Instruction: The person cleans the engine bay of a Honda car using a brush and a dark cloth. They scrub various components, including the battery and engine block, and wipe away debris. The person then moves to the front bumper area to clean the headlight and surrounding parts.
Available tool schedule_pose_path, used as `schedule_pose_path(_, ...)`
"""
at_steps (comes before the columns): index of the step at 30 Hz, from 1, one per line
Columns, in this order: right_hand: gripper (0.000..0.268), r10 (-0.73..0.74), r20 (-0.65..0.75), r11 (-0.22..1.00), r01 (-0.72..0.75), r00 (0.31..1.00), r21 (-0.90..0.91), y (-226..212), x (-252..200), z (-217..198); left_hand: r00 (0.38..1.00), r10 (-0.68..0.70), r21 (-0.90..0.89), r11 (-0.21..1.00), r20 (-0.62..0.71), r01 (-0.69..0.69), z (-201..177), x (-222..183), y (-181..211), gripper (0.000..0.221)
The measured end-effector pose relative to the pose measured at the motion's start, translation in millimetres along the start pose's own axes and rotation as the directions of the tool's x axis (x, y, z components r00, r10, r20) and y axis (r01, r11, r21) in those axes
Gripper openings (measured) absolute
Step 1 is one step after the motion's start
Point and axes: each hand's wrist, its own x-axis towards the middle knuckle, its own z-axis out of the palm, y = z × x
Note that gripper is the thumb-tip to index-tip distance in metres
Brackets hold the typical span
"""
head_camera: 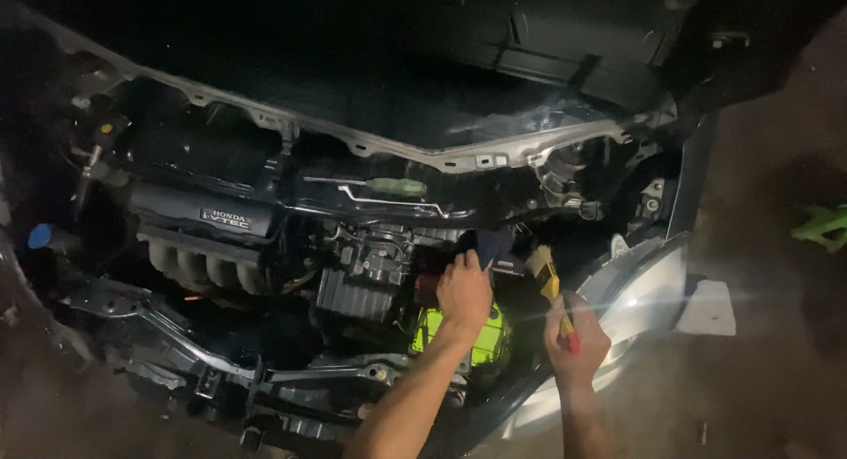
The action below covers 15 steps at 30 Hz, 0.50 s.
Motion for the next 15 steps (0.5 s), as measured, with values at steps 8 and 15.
schedule_pose_path(8, 0.022, -0.013, 0.0, 0.999, 0.013, 1.0, -0.04, -2.6, 2.5, 0.0, 0.958, 0.269, 0.135, 0.95, 0.102, -0.281, 23.7, 3.5, 19.7, 0.077)
schedule_pose_path(15, 0.022, -0.053, -0.006, 0.998, 0.053, 0.999, -0.039, 3.4, -1.3, 1.7, 0.941, 0.339, 0.131, 0.933, 0.004, -0.336, 25.6, 12.0, 21.8, 0.053)
